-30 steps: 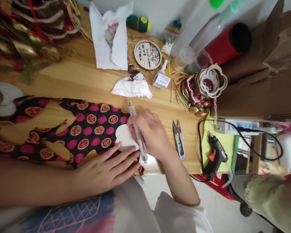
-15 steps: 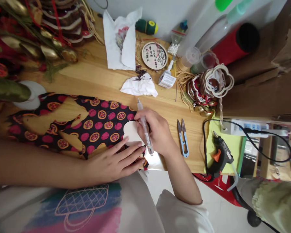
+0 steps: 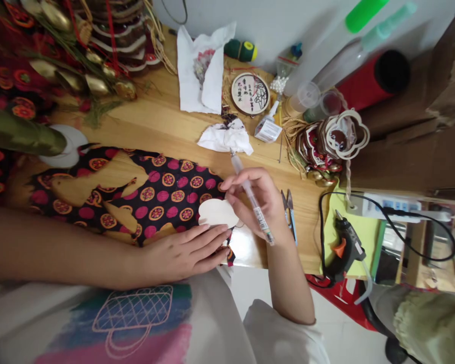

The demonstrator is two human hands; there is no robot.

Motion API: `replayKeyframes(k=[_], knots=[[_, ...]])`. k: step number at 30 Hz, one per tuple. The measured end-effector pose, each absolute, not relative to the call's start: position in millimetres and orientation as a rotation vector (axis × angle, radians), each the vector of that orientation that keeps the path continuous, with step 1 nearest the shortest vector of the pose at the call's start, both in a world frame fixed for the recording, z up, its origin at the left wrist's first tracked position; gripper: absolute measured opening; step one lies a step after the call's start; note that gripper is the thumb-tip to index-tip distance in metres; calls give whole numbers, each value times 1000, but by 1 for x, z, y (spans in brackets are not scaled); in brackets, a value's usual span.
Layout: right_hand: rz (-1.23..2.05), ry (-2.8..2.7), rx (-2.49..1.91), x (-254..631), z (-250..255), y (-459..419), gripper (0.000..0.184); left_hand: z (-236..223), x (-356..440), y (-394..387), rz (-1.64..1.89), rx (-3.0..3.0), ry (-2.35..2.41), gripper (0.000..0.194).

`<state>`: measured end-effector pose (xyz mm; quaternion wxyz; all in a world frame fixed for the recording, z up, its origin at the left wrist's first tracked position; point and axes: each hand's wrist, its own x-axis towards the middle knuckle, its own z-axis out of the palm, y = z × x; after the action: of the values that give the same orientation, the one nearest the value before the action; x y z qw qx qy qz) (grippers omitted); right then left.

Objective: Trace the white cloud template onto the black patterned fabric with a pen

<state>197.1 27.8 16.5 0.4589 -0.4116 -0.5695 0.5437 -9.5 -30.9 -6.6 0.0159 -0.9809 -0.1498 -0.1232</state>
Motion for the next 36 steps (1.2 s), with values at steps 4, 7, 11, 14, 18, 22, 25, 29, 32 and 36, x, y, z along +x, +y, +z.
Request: replayKeyframes(k=[4,7,11,14,18,22,25,29,32,36], knots=[[1454,-1417,-982,203,21,28,30,-7,-9,-30,-403,-3080,-452,39],[1461,-1393,-1017,206,22,30,29,-8,-10,-30,-394,-3093,-461,40],[1291,-1337,-1082,208,23,34,32,-8,-10,-29,-417,-3093,-466,39],[1197,-1329,-1124,207,23,36,33,-8,-10,-29,-443,-3109,-481,38],[1181,-1378,-1174,206,22,33,30,-7,-9,-29,-480,-3130,-499,36],[1215,-1459,-1204,205,20,30,26,-7,-10,-28,-489,-3131,-505,36],[1212,-1495,-1223,206,19,29,22,-8,-11,-28,-559,-3128,-477,35],[1151,-1602,-1251,208,19,29,23,1,-11,-30,-625,-3037,-519,33],[1066,-1735,-1275,209,19,30,23,20,-12,-28,-529,-2981,-530,32],[979,-1881,-1269,209,18,34,21,41,-26,-16,-110,-2884,-967,41]])
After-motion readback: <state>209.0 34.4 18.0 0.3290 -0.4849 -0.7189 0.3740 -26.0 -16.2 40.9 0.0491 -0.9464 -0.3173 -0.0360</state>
